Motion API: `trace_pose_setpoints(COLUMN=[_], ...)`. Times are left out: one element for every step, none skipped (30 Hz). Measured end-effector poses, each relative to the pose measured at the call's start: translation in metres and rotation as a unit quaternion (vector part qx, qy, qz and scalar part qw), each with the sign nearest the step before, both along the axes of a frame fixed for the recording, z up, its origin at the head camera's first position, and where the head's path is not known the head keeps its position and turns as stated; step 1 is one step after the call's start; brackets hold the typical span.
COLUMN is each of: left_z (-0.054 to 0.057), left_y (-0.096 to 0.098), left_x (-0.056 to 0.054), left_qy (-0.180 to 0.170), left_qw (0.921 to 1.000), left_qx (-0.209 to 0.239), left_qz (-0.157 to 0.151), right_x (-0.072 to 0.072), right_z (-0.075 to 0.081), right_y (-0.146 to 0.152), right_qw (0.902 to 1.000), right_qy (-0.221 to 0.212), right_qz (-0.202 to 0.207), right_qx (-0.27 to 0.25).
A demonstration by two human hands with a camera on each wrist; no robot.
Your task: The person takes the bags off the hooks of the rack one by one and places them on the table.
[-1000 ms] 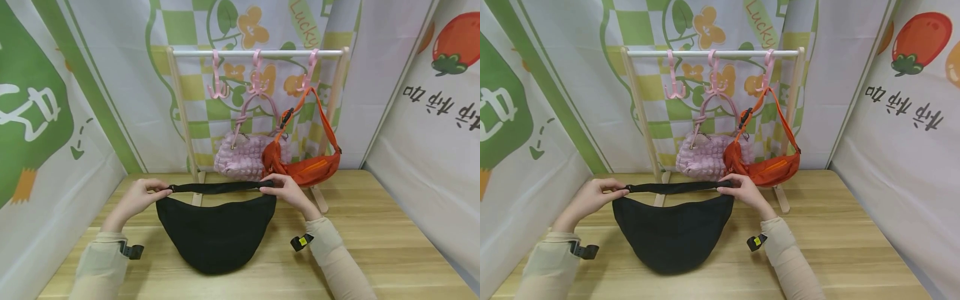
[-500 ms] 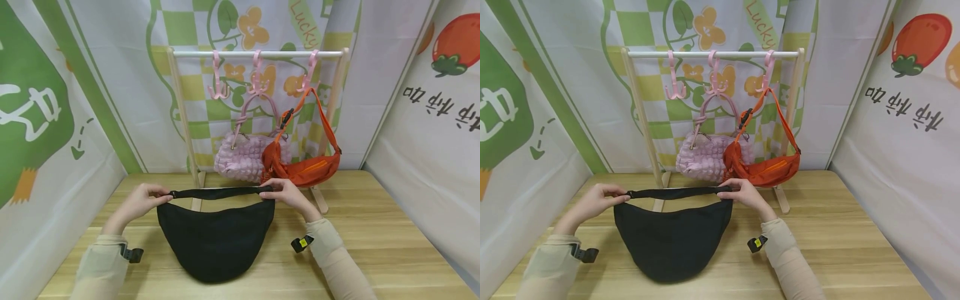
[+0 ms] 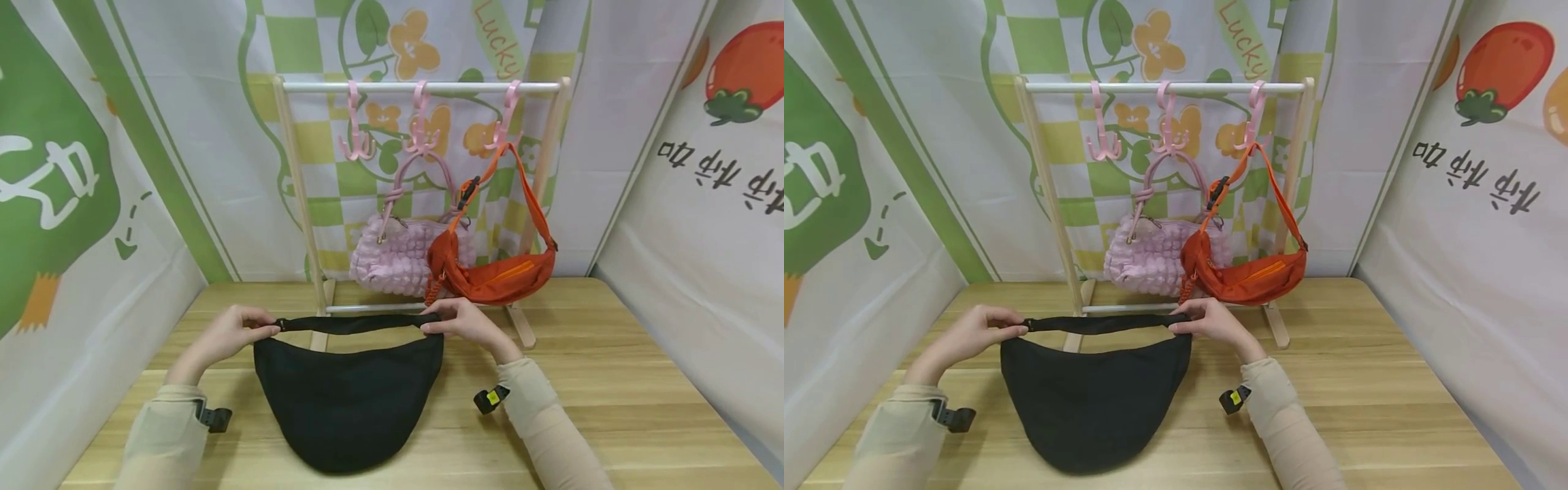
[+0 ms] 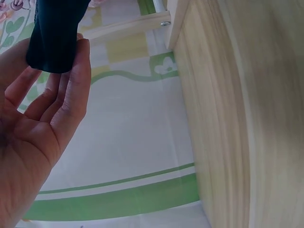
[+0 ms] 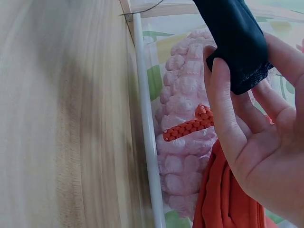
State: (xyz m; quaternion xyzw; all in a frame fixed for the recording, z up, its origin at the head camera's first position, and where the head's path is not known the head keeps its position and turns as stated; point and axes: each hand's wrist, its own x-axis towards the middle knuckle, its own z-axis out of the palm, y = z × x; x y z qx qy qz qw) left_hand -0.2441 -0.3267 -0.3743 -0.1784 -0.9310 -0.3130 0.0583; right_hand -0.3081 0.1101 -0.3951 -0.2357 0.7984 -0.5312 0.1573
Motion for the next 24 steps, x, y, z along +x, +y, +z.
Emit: trace_pose_setpoints(left_z=[-0.001,-0.002,-0.002,-0.003,-0.004,-0.004,-0.005,-0.005,-0.005,-0.006,-0.006,-0.007,-0.007,-0.008,-0.009,-0.009,-0.01,-0.01,-0.01,-0.011,-0.011,-0.011,-0.011,-0.012], left_y=[0.0,-0.001,-0.001,-0.002,-0.002,-0.003,-0.003,-0.003,-0.004,-0.004,-0.005,-0.005,-0.006,-0.007,-0.007,-0.008,-0.008,-0.008,-0.008,-0.008,-0.008,-0.008,-0.008,-0.008], left_x=[0.0,0.0,0.0,0.0,0.0,0.0,0.0,0.0,0.0,0.0,-0.001,-0.001,-0.001,-0.001,-0.002,-0.002,-0.002,-0.002,-0.002,-0.002,-0.002,-0.003,-0.003,-0.003], left_qy=[-0.001,-0.003,-0.004,-0.007,-0.008,-0.01,-0.012,-0.015,-0.017,-0.018,-0.019,-0.022,-0.024,-0.027,-0.028,-0.031,-0.033,-0.036,-0.038,-0.04,-0.041,-0.043,-0.045,-0.047], left_qw=[1.0,1.0,1.0,1.0,1.0,0.9999,0.9999,0.9999,0.9999,0.9998,0.9998,0.9998,0.9997,0.9996,0.9996,0.9995,0.9994,0.9993,0.9992,0.9992,0.9991,0.999,0.9989,0.9989], left_qx=[0.001,0.002,0.002,0.003,0.004,0.005,0.005,0.004,0.004,0.003,0.002,0.002,0.003,0.003,0.002,0.004,0.005,0.006,0.007,0.008,0.009,0.011,0.011,0.01], left_qz=[-0.001,-0.002,-0.002,-0.003,-0.004,-0.003,-0.003,-0.003,-0.002,-0.003,-0.003,-0.003,-0.003,-0.004,-0.005,-0.007,-0.007,-0.008,-0.008,-0.008,-0.006,-0.004,-0.003,-0.002], right_x=[0.0,0.0,0.0,-0.001,-0.001,-0.001,-0.002,-0.002,-0.003,-0.003,-0.004,-0.004,-0.004,-0.005,-0.005,-0.006,-0.007,-0.008,-0.008,-0.009,-0.009,-0.01,-0.01,-0.01], right_z=[-0.001,-0.001,-0.002,-0.003,-0.003,-0.004,-0.005,-0.006,-0.007,-0.007,-0.008,-0.008,-0.009,-0.01,-0.01,-0.011,-0.012,-0.013,-0.014,-0.015,-0.016,-0.017,-0.018,-0.019], right_y=[0.0,0.0,0.0,-0.001,-0.001,-0.001,-0.002,-0.002,-0.003,-0.003,-0.004,-0.004,-0.005,-0.005,-0.005,-0.006,-0.006,-0.006,-0.006,-0.006,-0.006,-0.006,-0.006,-0.007], right_qw=[1.0,1.0,1.0,1.0,1.0,1.0,0.9999,0.9999,0.9999,0.9998,0.9997,0.9996,0.9995,0.9993,0.9992,0.9991,0.999,0.9988,0.9986,0.9984,0.9981,0.9978,0.9975,0.9972], right_qy=[0.0,0.001,0.002,0.001,-0.001,-0.003,-0.004,-0.008,-0.012,-0.017,-0.021,-0.026,-0.03,-0.036,-0.039,-0.042,-0.045,-0.048,-0.051,-0.055,-0.059,-0.063,-0.067,-0.07], right_qz=[0.002,0.004,0.005,0.006,0.007,0.008,0.01,0.01,0.009,0.009,0.009,0.009,0.008,0.007,0.006,0.007,0.008,0.008,0.009,0.01,0.01,0.011,0.012,0.012], right_qx=[0.002,0.004,0.005,0.005,0.005,0.004,0.004,0.004,0.004,0.004,0.004,0.003,0.003,0.001,0.0,-0.001,-0.002,-0.005,-0.007,-0.01,-0.013,-0.016,-0.018,-0.021])
